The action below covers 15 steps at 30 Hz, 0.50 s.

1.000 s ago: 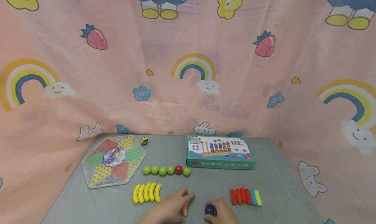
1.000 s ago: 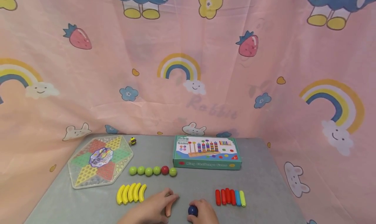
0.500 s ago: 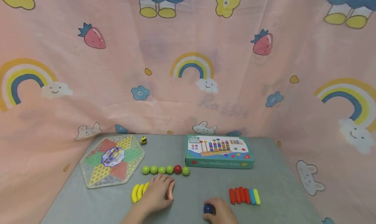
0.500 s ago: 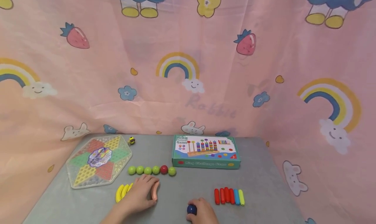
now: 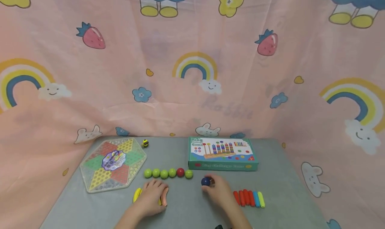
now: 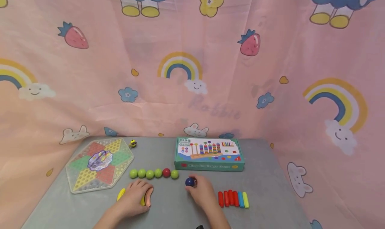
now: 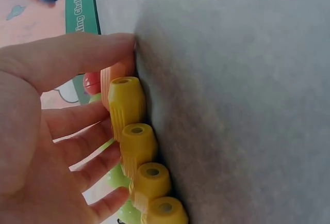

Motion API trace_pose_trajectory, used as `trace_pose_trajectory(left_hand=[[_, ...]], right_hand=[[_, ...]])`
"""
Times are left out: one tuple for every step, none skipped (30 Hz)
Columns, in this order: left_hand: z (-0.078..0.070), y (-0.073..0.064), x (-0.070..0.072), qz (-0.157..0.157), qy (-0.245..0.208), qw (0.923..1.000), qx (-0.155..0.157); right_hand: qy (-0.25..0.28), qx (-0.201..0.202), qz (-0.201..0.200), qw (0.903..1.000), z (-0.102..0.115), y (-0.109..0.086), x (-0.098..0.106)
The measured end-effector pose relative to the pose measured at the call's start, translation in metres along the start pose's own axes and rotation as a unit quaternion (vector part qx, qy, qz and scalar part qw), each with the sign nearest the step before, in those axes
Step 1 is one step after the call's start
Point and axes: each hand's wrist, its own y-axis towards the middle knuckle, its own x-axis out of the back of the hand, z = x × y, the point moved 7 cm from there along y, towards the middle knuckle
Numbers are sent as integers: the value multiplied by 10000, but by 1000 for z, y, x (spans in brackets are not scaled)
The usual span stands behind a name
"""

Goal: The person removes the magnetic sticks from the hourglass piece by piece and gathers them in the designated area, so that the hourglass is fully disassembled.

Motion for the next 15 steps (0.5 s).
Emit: trace_pose_trajectory(left_hand=[[0, -1, 0, 7, -14, 10000, 12], [0, -2, 0, 23, -34, 10000, 28], [-1, -2, 1, 46, -53, 10000, 40], [-2, -3, 1, 63, -63, 9999, 50], [-4, -3, 1, 64, -119, 9999, 53], [-6, -4, 1, 57, -161, 9998, 46], [-9, -4, 2, 43, -227, 9997, 17], [-12, -4, 1, 6, -273, 9996, -33], [-16, -4, 1, -30, -327, 9994, -92], [-21, -4, 0, -61, -382, 9991, -165], [-26, -4, -1, -75, -444, 9987, -234], [-31, -4, -3, -63, -490, 9983, -298], [-36, -4, -5, -29, -570, 9977, -353], [-41, -4, -7, 18, -633, 9972, -391], [-45, -5, -9, 103, -711, 9966, -408]], right_hand=[[0, 25, -10, 10000, 2, 3, 0], [2, 58, -26, 10000, 3, 6, 0], [15, 77, -39, 10000, 4, 10, -1], [16, 123, -80, 9999, 6, 13, -2], [23, 140, -125, 9998, 6, 16, -3], [15, 185, -168, 9997, 6, 19, -3], [20, 203, -223, 9995, 6, 22, -5], [21, 228, -264, 9994, 5, 26, -7], [25, 236, -303, 9993, 4, 29, -9], [35, 256, -336, 9991, 3, 32, -10], [41, 253, -352, 9991, 1, 35, -13], [47, 263, -358, 9990, 0, 37, -15], [45, 253, -353, 9990, -2, 40, -18], [29, 258, -344, 9991, -3, 42, -20], [34, 231, -335, 9992, -4, 44, -23]])
